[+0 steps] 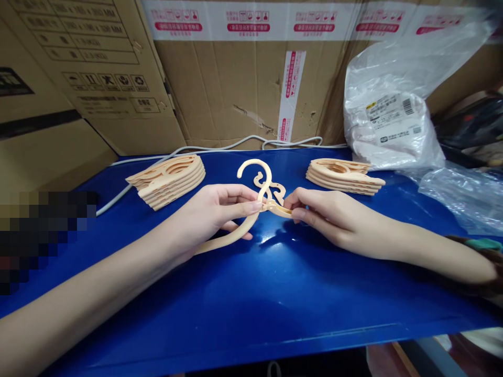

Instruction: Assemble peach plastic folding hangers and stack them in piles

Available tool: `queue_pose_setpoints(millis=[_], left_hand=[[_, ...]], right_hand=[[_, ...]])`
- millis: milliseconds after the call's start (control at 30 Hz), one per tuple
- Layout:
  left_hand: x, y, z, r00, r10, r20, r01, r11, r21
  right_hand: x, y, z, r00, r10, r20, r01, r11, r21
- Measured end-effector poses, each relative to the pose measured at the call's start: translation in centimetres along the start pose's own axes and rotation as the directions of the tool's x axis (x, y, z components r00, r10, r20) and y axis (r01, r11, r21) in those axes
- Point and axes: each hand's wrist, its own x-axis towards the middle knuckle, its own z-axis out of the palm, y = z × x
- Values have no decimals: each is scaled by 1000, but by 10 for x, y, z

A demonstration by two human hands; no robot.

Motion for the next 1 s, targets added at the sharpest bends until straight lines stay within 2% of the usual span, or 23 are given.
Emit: queue_pose_setpoints(millis=[167, 367, 567, 833, 1000], left_hand=[[-3, 2, 1, 998, 60, -19, -59, 996, 66], [-1, 1, 2, 1000, 5, -22, -5, 1000, 0], [-1, -3, 1, 995, -62, 75, 71, 989, -130], [-2, -3, 1, 979, -123, 162, 148, 978, -148], [0, -3, -3, 976, -108, 191, 133, 984, -121]], right_hand=[[0, -1, -1, 1000, -17, -19, 15, 996, -87], [-1, -1, -2, 996, -86, -14, 83, 981, -175], [-2, 2, 0, 992, -128, 5, 124, 950, -287], [-4, 4, 0, 977, -211, -35, 183, 909, -375], [-5, 4, 1, 963, -270, -22, 237, 879, -414]])
